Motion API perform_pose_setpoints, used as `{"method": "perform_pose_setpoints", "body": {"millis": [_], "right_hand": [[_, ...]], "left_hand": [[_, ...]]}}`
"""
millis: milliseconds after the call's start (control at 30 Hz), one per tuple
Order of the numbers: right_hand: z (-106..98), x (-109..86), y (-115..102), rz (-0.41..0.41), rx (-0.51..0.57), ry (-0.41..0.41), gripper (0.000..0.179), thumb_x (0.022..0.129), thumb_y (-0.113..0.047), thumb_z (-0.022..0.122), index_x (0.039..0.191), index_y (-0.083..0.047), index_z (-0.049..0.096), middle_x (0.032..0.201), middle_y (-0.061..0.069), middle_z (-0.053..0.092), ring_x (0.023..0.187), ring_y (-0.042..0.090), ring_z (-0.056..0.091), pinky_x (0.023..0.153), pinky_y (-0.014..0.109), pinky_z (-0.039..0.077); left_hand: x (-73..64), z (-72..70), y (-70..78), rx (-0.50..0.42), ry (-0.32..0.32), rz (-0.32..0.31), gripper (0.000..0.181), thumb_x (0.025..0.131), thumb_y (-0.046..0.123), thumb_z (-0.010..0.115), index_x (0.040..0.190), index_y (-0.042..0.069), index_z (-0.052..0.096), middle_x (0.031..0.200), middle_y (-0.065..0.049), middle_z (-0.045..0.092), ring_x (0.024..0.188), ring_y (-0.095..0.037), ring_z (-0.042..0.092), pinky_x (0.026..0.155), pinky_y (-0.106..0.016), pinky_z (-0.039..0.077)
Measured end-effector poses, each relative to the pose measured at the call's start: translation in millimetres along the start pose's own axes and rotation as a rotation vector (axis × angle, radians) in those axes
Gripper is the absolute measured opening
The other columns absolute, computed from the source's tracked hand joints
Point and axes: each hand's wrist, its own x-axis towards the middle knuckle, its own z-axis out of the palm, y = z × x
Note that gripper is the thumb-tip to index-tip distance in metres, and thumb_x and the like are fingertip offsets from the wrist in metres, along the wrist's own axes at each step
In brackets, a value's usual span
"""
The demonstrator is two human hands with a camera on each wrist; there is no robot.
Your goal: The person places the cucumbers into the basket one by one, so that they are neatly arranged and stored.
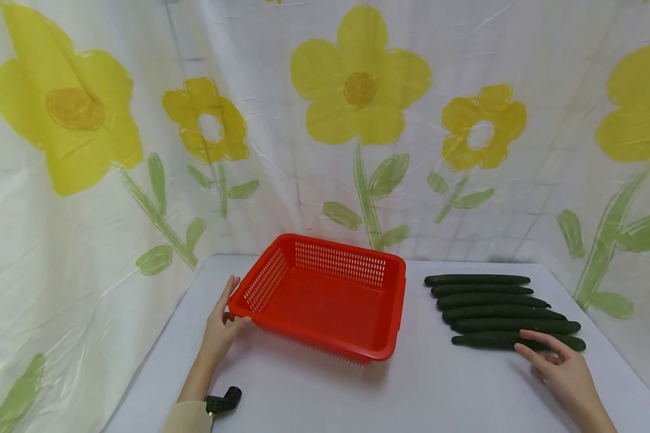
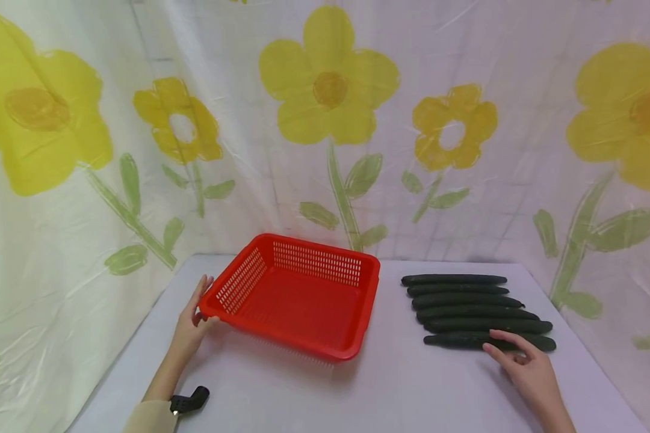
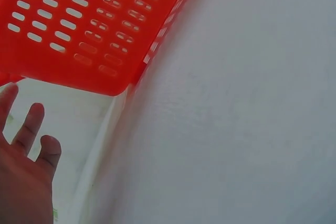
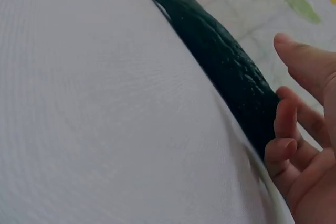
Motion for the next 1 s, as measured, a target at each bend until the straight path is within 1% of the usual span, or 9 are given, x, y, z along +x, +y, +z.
{"method": "perform_pose_setpoints", "body": {"millis": [100,233,367,467,600,700,800,900,1000], "right_hand": [[3.8,-2.1,3.4,-0.033,-0.027,0.061,0.050,0.094,-0.037,0.083,0.135,-0.013,0.068,0.074,-0.005,0.072,0.056,0.014,0.057,0.051,0.030,0.045],[9.8,-1.8,11.3,-0.179,-0.099,0.094,0.052,0.093,-0.028,0.085,0.135,-0.004,0.067,0.111,-0.030,0.059,0.062,0.008,0.061,0.051,0.026,0.046],[15.4,5.2,17.5,-0.304,-0.208,0.100,0.051,0.091,-0.025,0.087,0.133,-0.002,0.069,0.130,-0.021,0.047,0.065,0.003,0.061,0.054,0.021,0.048],[12.4,14.3,18.5,-0.306,-0.240,0.070,0.051,0.091,-0.028,0.087,0.132,-0.003,0.070,0.129,-0.008,0.050,0.061,0.005,0.057,0.054,0.022,0.048],[-0.4,28.2,16.9,-0.244,-0.265,0.019,0.054,0.092,-0.039,0.085,0.132,-0.006,0.070,0.122,-0.027,0.049,0.059,0.008,0.058,0.056,0.024,0.049],[-7.3,31.2,16.1,-0.204,-0.287,-0.009,0.057,0.091,-0.044,0.084,0.132,-0.006,0.071,0.122,-0.029,0.049,0.063,0.008,0.060,0.060,0.023,0.050],[-8.0,27.9,16.0,-0.188,-0.325,-0.025,0.060,0.090,-0.046,0.085,0.132,-0.005,0.072,0.131,-0.003,0.059,0.066,0.006,0.060,0.061,0.023,0.051],[-5.4,25.1,15.8,-0.188,-0.372,-0.015,0.060,0.088,-0.046,0.087,0.129,-0.005,0.074,0.135,0.021,0.061,0.065,0.003,0.059,0.060,0.023,0.051],[-5.0,26.1,12.7,-0.157,-0.396,-0.026,0.063,0.087,-0.049,0.087,0.130,-0.007,0.071,0.123,0.025,0.067,0.059,0.007,0.055,0.057,0.026,0.047]], "left_hand": [[-3.0,1.4,-2.8,-0.014,-0.037,-0.027,0.091,0.090,0.012,0.077,0.168,0.025,0.032,0.171,-0.005,0.037,0.132,0.000,0.044,0.091,-0.025,0.045],[-5.2,2.4,-2.6,-0.016,-0.052,-0.048,0.086,0.091,0.012,0.079,0.165,0.025,0.038,0.170,-0.005,0.038,0.131,-0.002,0.047,0.098,-0.022,0.044],[-3.9,1.2,-2.1,-0.021,-0.056,-0.036,0.086,0.090,0.010,0.079,0.164,0.022,0.039,0.170,-0.008,0.038,0.130,-0.002,0.049,0.098,-0.019,0.044],[0.2,-1.5,-0.5,-0.004,-0.063,-0.016,0.088,0.088,0.010,0.080,0.165,0.023,0.039,0.170,-0.008,0.039,0.131,-0.001,0.048,0.098,-0.018,0.044],[7.3,-6.8,2.5,0.046,-0.079,0.008,0.095,0.084,0.013,0.085,0.166,0.026,0.038,0.170,-0.006,0.040,0.136,-0.007,0.047,0.098,-0.019,0.043],[10.3,-8.2,2.6,0.042,-0.108,0.006,0.095,0.084,0.013,0.087,0.166,0.025,0.039,0.171,-0.007,0.038,0.141,-0.018,0.047,0.101,-0.017,0.044],[10.5,-6.7,-0.2,0.009,-0.135,-0.015,0.090,0.086,0.013,0.085,0.165,0.021,0.041,0.171,-0.010,0.036,0.140,-0.025,0.050,0.101,-0.019,0.047],[9.5,-5.2,-3.2,-0.005,-0.124,-0.028,0.087,0.087,0.017,0.085,0.164,0.021,0.042,0.169,-0.011,0.039,0.132,-0.022,0.054,0.098,-0.021,0.049],[7.6,-5.4,-5.2,-0.019,-0.102,-0.027,0.088,0.088,0.018,0.085,0.164,0.023,0.042,0.170,-0.009,0.039,0.132,-0.012,0.053,0.099,-0.021,0.048]]}}
